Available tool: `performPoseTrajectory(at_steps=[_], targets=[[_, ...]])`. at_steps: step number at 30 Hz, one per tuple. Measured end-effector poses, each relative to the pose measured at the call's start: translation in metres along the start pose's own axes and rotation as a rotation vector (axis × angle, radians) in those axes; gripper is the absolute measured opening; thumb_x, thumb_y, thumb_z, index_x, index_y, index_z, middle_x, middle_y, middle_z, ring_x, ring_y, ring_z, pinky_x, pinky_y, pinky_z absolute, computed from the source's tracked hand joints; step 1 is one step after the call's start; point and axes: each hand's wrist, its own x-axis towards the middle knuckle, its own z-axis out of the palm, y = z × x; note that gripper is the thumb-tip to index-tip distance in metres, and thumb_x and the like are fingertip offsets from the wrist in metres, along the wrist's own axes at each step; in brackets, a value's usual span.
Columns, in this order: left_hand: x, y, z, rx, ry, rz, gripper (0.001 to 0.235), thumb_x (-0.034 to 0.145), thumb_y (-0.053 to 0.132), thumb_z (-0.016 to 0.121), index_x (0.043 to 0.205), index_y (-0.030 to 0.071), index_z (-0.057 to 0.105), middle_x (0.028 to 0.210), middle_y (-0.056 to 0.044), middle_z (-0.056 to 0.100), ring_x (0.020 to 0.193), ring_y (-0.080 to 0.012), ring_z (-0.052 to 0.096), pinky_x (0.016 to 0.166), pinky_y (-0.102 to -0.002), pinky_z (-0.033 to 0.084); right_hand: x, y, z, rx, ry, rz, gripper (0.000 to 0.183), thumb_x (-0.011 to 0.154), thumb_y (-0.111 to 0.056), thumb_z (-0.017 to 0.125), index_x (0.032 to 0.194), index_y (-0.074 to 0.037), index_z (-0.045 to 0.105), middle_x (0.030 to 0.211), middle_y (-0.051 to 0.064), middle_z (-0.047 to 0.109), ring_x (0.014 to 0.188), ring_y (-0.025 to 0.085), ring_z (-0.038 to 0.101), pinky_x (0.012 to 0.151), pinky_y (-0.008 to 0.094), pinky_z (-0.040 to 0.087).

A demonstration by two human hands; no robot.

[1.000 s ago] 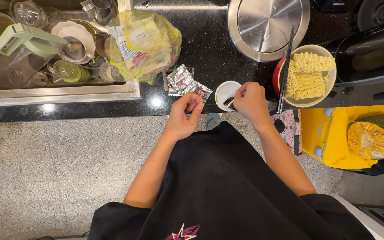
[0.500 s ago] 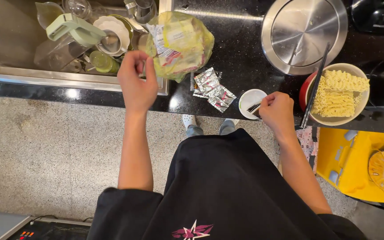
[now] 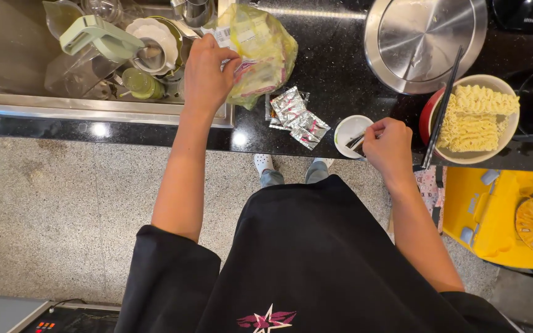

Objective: The person sets a kitchen timer on a shelf, pours hot water from an electric kettle over a bowl of instant noodles, then tears open sauce and seasoning packets and squeezes their contents into a small dish on the counter. The noodles remain steeping in the bowl at the end of the clip.

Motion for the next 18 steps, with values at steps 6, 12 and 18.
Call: performPoseTrajectory(at_steps=[6, 12, 18], targets=[[-0.017, 0.016, -0.001, 0.006, -0.019, 0.189, 0.011, 0.089, 0.010, 0.083, 0.100, 0.008, 0.081, 0.092, -0.009, 0.055, 0.095, -0.0305, 0.055, 0.079, -0.042, 0.047, -0.006, 0.003, -0.007, 0.017, 0.060, -0.056, 0.016, 0.091, -0.007, 0.073, 0.092, 0.009, 0.073, 0.081, 0.022, 0.073, 0.074, 0.027, 0.075, 0.070, 0.036, 0.058], [-0.036, 0.039, -0.007, -0.066, 0.061, 0.152, 0.016, 0.093, 0.006, 0.082, 0.109, 0.006, 0.081, 0.090, -0.009, 0.051, 0.089, -0.0278, 0.051, 0.077, -0.041, 0.044, -0.007, 0.003, -0.005, 0.024, 0.042, -0.069, 0.015, 0.091, -0.007, 0.072, 0.092, 0.008, 0.074, 0.081, 0.020, 0.074, 0.071, 0.027, 0.074, 0.068, 0.036, 0.057], [-0.053, 0.064, 0.001, -0.186, 0.254, 0.066, 0.014, 0.093, 0.003, 0.084, 0.104, 0.005, 0.077, 0.090, -0.008, 0.052, 0.087, -0.0250, 0.053, 0.077, -0.039, 0.044, -0.003, -0.003, -0.009, 0.059, 0.026, -0.041, 0.016, 0.092, -0.008, 0.072, 0.093, 0.008, 0.073, 0.080, 0.019, 0.074, 0.067, 0.025, 0.073, 0.064, 0.034, 0.056]])
